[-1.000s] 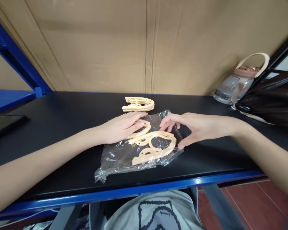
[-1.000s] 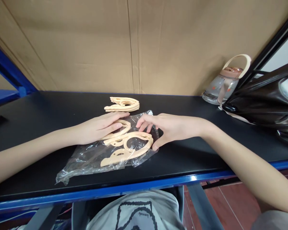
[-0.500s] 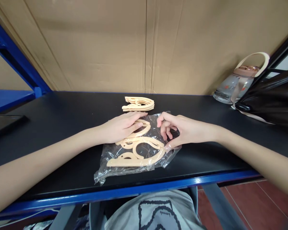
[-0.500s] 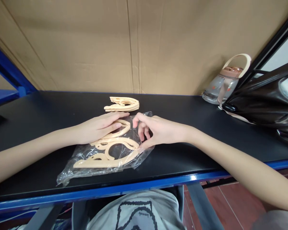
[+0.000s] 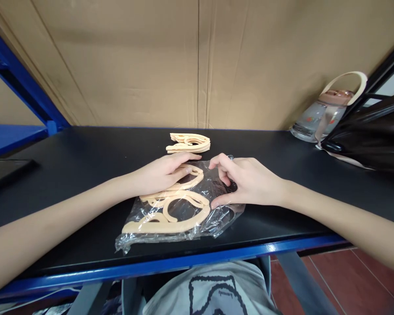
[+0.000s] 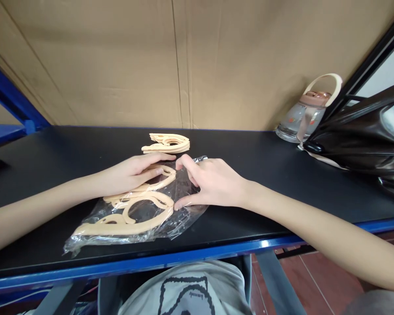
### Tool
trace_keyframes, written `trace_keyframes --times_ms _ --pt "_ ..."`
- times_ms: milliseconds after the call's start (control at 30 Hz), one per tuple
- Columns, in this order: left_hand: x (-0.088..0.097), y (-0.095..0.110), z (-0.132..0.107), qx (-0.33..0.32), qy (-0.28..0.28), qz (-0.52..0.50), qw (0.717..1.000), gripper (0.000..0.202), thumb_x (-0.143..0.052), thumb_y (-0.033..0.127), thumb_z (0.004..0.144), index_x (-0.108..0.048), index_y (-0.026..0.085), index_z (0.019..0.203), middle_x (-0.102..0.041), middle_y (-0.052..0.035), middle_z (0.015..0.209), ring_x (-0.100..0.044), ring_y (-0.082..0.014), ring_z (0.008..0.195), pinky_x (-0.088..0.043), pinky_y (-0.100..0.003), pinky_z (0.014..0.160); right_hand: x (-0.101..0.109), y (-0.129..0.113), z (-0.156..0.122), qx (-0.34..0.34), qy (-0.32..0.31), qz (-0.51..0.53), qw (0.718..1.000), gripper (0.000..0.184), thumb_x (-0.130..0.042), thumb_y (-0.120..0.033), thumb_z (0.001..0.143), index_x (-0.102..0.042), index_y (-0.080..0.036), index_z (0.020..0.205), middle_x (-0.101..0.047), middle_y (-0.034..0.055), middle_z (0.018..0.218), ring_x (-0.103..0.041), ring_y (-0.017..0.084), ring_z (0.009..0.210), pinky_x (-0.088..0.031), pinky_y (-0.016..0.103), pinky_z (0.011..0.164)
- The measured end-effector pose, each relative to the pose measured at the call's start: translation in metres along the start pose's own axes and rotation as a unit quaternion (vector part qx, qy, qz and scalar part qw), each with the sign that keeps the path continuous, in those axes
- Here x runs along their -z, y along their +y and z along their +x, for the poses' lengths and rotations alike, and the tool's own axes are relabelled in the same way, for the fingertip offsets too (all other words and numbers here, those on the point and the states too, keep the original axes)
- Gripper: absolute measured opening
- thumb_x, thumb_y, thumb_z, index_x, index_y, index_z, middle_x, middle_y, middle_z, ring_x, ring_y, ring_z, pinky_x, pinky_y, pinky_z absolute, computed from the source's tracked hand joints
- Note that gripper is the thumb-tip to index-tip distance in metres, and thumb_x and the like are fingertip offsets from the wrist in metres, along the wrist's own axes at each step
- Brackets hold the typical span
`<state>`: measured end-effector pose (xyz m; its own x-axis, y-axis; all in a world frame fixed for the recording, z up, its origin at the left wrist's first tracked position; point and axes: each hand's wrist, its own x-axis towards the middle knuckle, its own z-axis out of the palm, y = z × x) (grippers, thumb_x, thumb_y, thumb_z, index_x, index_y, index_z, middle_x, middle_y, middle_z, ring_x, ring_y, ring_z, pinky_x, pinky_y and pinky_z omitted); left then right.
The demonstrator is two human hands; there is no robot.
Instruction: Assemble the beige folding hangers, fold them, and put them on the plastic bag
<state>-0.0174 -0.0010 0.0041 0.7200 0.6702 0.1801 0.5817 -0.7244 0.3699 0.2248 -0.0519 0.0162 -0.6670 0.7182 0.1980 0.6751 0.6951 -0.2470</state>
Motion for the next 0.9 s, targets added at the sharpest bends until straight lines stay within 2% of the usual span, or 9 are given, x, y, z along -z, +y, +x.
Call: trace_keyframes --times_ms 100,167,267,367,500,600,700,900 --pt "0.011 -0.008 0.001 -0.039 0.112 0.065 0.991 0.039 -0.041 0.039 0.096 -0.056 0.020 0.126 -0.060 -0.0066 0.131 -0.053 -0.0222 0.121 -0.039 -0.038 0.106 0.009 0.009 0.000 0.027 -0.017 0.034 0.999 0.064 -0.066 -0.055 0.078 -0.039 -0.021 0.125 -0.059 -0.0047 0.072 -0.056 0.015 0.064 -0.039 0.026 0.062" --pt "0.020 -0.019 0.001 -0.023 0.151 0.128 0.980 0.043 -0.040 0.044 0.096 -0.056 0.017 0.126 -0.058 -0.0096 0.131 -0.050 -0.0244 0.123 -0.038 -0.041 0.107 0.016 0.017 0.000 0.027 -0.006 0.066 0.997 0.066 -0.066 -0.047 0.080 -0.034 -0.023 0.133 -0.059 -0.0049 0.075 -0.056 0.014 0.064 -0.041 0.026 0.063" --pt "0.029 -0.042 0.002 0.019 0.133 0.165 0.977 0.058 -0.039 0.057 0.093 -0.053 0.015 0.130 -0.053 -0.0140 0.136 -0.048 -0.0288 0.125 -0.035 -0.046 0.108 0.023 0.028 0.001 0.017 0.026 0.072 0.997 0.057 -0.059 -0.028 0.083 -0.033 -0.023 0.134 -0.057 -0.0050 0.075 -0.053 0.012 0.064 -0.041 0.025 0.063" --pt "0.031 -0.059 0.007 0.055 0.105 0.146 0.982 0.070 -0.043 0.066 0.087 -0.050 0.016 0.134 -0.054 -0.0143 0.136 -0.048 -0.0308 0.126 -0.035 -0.046 0.108 0.023 0.036 0.002 0.011 0.041 0.062 0.997 0.051 -0.052 -0.015 0.080 -0.038 -0.022 0.128 -0.053 -0.0066 0.070 -0.049 0.010 0.060 -0.040 0.024 0.062" --pt "0.030 -0.064 0.015 0.119 0.104 0.072 0.985 0.085 -0.048 0.070 0.081 -0.036 0.016 0.145 -0.042 -0.0138 0.149 -0.040 -0.0310 0.135 -0.032 -0.045 0.111 0.021 0.036 0.004 0.010 0.044 0.056 0.997 0.050 -0.051 -0.016 0.079 -0.040 -0.020 0.128 -0.055 -0.0055 0.071 -0.050 0.011 0.061 -0.039 0.025 0.061" --pt "0.030 -0.064 0.017 0.138 0.098 0.035 0.985 0.079 -0.050 0.066 0.081 -0.037 0.017 0.143 -0.047 -0.0126 0.146 -0.044 -0.0285 0.132 -0.034 -0.043 0.110 0.020 0.035 0.005 0.010 0.041 0.049 0.998 0.050 -0.050 -0.019 0.081 -0.039 -0.020 0.130 -0.058 -0.0037 0.075 -0.054 0.013 0.064 -0.041 0.026 0.062" --pt "0.030 -0.065 0.016 0.138 0.103 0.031 0.985 0.077 -0.053 0.064 0.080 -0.040 0.018 0.140 -0.055 -0.0113 0.138 -0.050 -0.0275 0.127 -0.036 -0.042 0.107 0.021 0.035 0.005 0.010 0.041 0.029 0.999 0.049 -0.050 -0.022 0.083 -0.040 -0.021 0.131 -0.062 -0.0016 0.079 -0.057 0.015 0.068 -0.044 0.028 0.065" --pt "0.031 -0.065 0.016 0.098 0.101 0.058 0.988 0.073 -0.059 0.068 0.074 -0.051 0.021 0.129 -0.056 -0.0091 0.136 -0.050 -0.0298 0.125 -0.037 -0.044 0.105 0.022 0.034 0.003 0.005 0.052 -0.015 0.999 0.046 -0.049 -0.027 0.086 -0.042 -0.020 0.130 -0.067 0.0021 0.085 -0.060 0.017 0.071 -0.044 0.030 0.067"
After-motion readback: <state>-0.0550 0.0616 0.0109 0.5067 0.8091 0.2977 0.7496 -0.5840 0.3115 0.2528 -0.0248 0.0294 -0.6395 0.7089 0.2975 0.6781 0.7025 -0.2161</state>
